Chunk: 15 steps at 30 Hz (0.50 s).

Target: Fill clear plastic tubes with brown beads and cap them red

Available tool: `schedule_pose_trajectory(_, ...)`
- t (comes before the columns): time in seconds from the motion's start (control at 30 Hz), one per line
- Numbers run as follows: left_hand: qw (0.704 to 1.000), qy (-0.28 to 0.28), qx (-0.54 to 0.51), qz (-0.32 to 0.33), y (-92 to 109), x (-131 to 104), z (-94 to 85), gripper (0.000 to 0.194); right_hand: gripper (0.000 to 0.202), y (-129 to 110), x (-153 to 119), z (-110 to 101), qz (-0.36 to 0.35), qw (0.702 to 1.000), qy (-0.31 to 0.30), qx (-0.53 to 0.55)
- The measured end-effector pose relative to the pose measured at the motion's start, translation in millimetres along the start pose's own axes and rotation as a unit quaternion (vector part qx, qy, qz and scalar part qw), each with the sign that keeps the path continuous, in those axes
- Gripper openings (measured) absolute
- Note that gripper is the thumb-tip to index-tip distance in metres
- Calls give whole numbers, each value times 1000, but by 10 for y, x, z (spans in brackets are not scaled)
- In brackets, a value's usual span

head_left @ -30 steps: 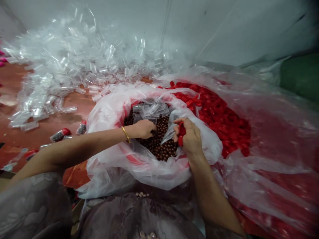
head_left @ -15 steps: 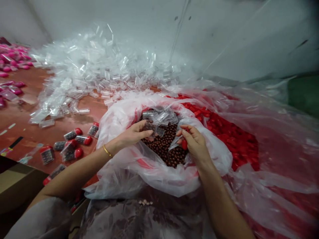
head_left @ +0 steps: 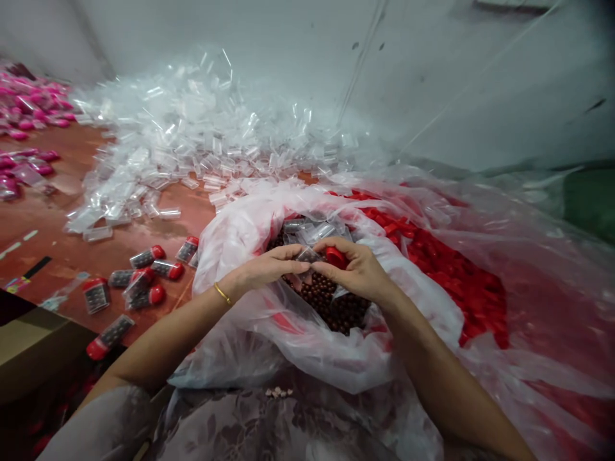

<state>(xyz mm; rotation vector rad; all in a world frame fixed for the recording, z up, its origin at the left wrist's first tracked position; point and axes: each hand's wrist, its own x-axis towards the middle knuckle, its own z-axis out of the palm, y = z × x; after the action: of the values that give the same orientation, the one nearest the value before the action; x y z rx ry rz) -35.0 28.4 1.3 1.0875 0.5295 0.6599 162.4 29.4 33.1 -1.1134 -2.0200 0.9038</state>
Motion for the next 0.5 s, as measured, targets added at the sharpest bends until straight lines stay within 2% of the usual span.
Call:
schedule_pose_trajectory(0.17, 1000, -8, 5, 3, -11, 11, -5, 43, 26, 84, -27, -12, 21, 999, 1, 27)
schedule_pose_trajectory(0.27, 1000, 12, 9, 14, -16, 13, 5, 43, 30, 126, -41, -9, 95, 989, 20, 115)
schedule_pose_trajectory(0.37, 999, 33, 19, 21, -27, 17, 19, 43, 33, 141, -9, 0, 196, 943, 41, 265)
schedule_pose_trajectory(0.43, 999, 34, 30, 16, -35, 19, 30, 43, 30, 111, 33, 9, 218, 912, 65, 340)
schedule_pose_trajectory(0.5, 999, 30, 37, 17, -37, 16, 42, 45, 29, 53, 76, 23, 210, 900, 92, 371)
